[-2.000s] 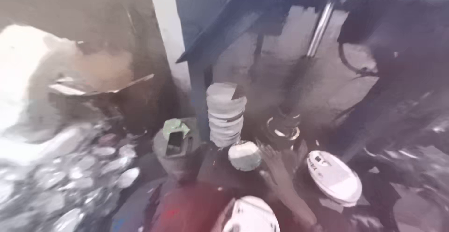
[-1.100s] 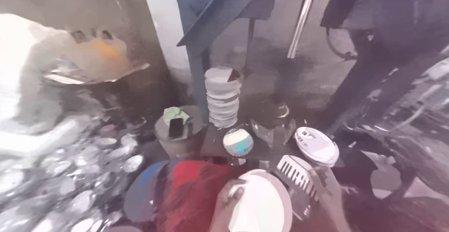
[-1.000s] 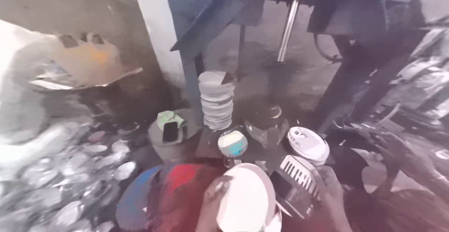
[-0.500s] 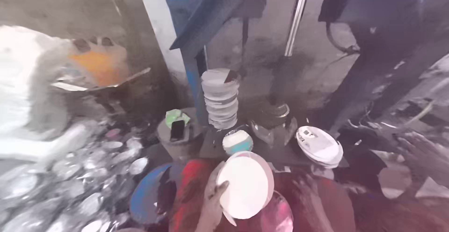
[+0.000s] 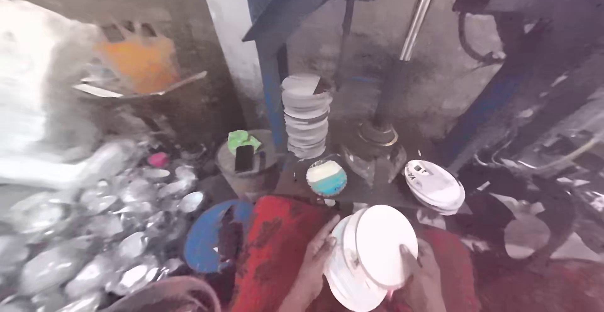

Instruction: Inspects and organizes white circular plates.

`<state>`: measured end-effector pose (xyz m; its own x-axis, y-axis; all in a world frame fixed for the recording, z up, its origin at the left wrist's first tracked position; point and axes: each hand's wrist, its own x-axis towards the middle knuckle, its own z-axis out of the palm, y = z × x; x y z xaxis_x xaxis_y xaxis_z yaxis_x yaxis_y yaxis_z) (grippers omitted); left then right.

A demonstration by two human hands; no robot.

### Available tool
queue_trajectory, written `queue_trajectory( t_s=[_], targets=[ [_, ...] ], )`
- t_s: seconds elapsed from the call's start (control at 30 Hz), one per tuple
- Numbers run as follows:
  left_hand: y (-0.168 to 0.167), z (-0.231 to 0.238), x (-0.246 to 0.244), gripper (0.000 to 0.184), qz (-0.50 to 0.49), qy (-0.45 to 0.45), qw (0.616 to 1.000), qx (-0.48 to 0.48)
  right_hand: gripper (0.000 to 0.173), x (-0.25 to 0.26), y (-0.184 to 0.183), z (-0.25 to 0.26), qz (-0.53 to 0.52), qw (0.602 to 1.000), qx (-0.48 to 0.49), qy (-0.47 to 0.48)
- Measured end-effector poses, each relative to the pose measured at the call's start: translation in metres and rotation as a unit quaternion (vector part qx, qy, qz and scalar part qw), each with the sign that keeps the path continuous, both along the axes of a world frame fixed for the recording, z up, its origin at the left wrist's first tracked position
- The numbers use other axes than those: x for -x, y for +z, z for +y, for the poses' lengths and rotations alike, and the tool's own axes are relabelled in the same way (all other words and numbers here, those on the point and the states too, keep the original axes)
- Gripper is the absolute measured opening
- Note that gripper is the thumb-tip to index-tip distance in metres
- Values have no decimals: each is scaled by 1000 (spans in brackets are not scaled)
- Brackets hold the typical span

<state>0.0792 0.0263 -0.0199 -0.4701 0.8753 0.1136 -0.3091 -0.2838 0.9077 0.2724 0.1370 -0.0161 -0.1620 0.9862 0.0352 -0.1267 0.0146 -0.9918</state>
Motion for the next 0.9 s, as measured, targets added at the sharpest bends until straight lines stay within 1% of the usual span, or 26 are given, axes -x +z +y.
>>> queue_trajectory(
  t_s=[0.07, 0.1, 0.13, 0.2, 0.3, 0.4, 0.47, 0.53, 0.67, 0.77, 0.87, 0.9],
  targets=[
    [4, -1, -1, 38, 4, 41, 998, 38, 30, -7, -2, 2, -4, 1000, -6, -5],
    [5, -1, -1, 35, 9, 49, 998, 50, 29, -9, -3, 1, -5, 1000, -8, -3],
    [8, -2, 0, 35, 7, 46, 997, 57, 27, -10, -3, 1, -7, 1000, -10, 1],
    [10, -3, 3, 40, -23, 14, 999, 47, 25, -11, -4, -2, -8, 1000, -13, 8],
    [11, -4, 9, 46, -36, -24, 999, 30, 23, -7, -4, -5, -5, 1000, 7, 1],
    [11, -3, 14, 40, -38, -9, 999, 20, 26, -5, -5, -7, -5, 999, 34, -1],
    [11, -3, 15, 38, -31, -5, 999, 33, 24, -3, -8, -8, 3, 1000, 28, 2],
    [13, -4, 16, 40, -28, -13, 998, 49, 22, -2, -11, -10, 17, 1000, 21, 4],
    [12, -4, 19, 43, -26, -44, 997, 51, 24, 0, -14, -11, 16, 1000, 26, -4],
    [9, -3, 18, 35, -47, -30, 997, 56, 24, 1, -13, -9, 23, 999, 39, -15],
    [10, -6, 15, 37, -57, -41, 996, 63, 25, -1, -11, -11, 28, 999, 39, -8],
    [11, -8, 14, 39, -47, -53, 996, 63, 26, 0, -12, -11, 31, 999, 37, -5]
  ],
)
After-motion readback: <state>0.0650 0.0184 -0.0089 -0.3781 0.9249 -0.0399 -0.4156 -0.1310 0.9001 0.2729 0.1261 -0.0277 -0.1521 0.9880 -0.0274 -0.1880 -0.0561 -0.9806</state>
